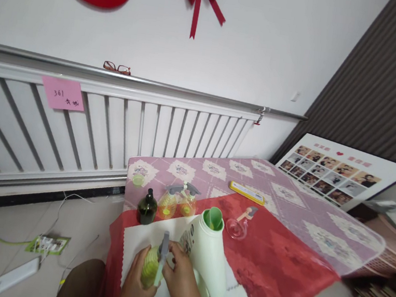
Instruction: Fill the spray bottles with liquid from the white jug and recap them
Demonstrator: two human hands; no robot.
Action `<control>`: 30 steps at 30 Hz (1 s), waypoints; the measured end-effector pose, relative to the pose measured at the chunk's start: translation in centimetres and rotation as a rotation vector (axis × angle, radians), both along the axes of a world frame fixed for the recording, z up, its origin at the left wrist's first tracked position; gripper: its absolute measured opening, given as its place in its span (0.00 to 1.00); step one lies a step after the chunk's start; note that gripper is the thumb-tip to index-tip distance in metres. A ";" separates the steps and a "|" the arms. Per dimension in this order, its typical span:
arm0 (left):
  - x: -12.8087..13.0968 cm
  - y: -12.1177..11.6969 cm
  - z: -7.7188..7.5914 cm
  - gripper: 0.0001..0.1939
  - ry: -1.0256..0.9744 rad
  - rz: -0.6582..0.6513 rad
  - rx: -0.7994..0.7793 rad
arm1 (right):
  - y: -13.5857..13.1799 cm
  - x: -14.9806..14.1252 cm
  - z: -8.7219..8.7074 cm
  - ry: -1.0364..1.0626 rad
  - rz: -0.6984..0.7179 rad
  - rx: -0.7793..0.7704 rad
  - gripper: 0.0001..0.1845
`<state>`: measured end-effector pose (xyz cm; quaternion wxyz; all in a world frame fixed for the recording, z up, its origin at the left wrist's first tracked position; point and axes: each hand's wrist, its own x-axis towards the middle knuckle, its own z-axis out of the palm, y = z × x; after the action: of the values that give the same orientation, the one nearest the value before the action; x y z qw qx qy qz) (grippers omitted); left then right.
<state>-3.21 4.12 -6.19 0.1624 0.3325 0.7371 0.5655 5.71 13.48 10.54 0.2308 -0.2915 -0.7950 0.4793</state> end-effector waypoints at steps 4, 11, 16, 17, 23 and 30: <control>-0.5 0.0 -1.6 0.43 0.004 -0.016 0.001 | 0.0 0.0 -0.6 -0.038 0.000 0.065 0.19; -0.7 0.1 -2.4 0.42 0.006 -0.036 0.010 | -1.1 -0.3 -3.4 -0.017 -0.173 0.105 0.09; -0.8 0.1 -2.2 0.37 0.027 0.010 0.068 | -1.7 -1.5 -4.4 0.037 -0.292 0.081 0.09; -0.9 0.2 -2.2 0.36 0.032 0.011 0.078 | -1.8 -1.7 -4.5 0.045 -0.304 0.078 0.09; -1.0 0.3 -2.2 0.36 0.025 0.012 0.087 | -1.7 -2.0 -4.9 0.069 -0.364 0.062 0.08; -0.7 0.2 -1.8 0.37 0.041 -0.005 0.058 | -1.6 -1.7 -4.6 0.130 -0.248 -0.155 0.29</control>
<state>-3.96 4.31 -7.96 0.1390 0.3502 0.7227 0.5794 4.02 11.88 5.95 0.3161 -0.3726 -0.6968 0.5251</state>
